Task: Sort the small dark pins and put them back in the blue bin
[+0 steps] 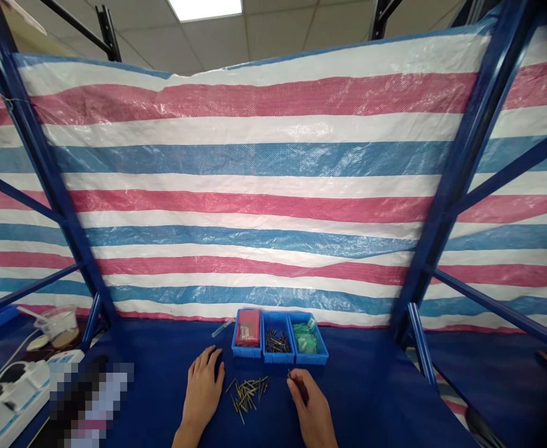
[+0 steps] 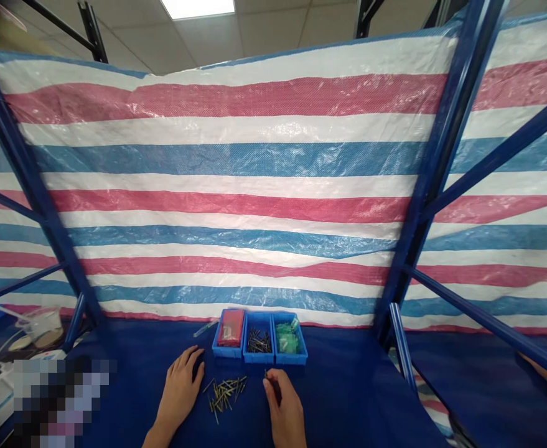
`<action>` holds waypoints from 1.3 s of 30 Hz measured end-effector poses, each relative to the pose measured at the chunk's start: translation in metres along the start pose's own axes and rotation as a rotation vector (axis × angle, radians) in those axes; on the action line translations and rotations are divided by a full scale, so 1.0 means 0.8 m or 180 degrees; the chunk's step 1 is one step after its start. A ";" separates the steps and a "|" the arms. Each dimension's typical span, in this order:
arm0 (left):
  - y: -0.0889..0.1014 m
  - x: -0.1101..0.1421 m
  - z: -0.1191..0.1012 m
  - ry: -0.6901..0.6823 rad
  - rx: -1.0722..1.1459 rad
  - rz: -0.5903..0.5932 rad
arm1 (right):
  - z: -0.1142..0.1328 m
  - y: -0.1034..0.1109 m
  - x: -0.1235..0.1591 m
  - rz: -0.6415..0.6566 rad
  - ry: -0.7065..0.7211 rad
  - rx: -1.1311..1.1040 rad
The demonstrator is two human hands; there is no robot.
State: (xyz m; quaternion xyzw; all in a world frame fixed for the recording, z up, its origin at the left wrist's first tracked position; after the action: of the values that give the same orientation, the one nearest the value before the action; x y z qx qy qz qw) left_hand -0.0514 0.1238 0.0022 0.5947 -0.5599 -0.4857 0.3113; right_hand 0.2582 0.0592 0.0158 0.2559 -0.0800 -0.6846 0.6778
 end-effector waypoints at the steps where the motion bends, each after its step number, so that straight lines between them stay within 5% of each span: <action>1: 0.000 0.000 0.000 0.0001 0.0009 -0.0002 | -0.002 -0.001 0.000 -0.0002 0.0016 0.0017; 23: 0.000 0.000 0.003 -0.0013 -0.0042 -0.0019 | -0.015 -0.015 0.000 -0.0163 0.0322 0.0693; 39: -0.003 -0.001 0.004 0.0006 -0.0055 -0.0011 | 0.010 -0.014 0.003 0.0041 0.0530 0.0868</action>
State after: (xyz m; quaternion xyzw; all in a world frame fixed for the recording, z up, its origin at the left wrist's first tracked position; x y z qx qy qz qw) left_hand -0.0537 0.1258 -0.0008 0.5934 -0.5544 -0.4905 0.3161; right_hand 0.2448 0.0560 0.0169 0.4008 -0.1174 -0.6395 0.6455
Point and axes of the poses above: each hand's wrist, its own x-axis away from the middle knuckle, its own y-axis out of the back of the hand, z = x × y, the point moved 9 cm from there along -x, towards the middle knuckle, and after that the axes turned 15 degrees about z, right-handed, at the moved point
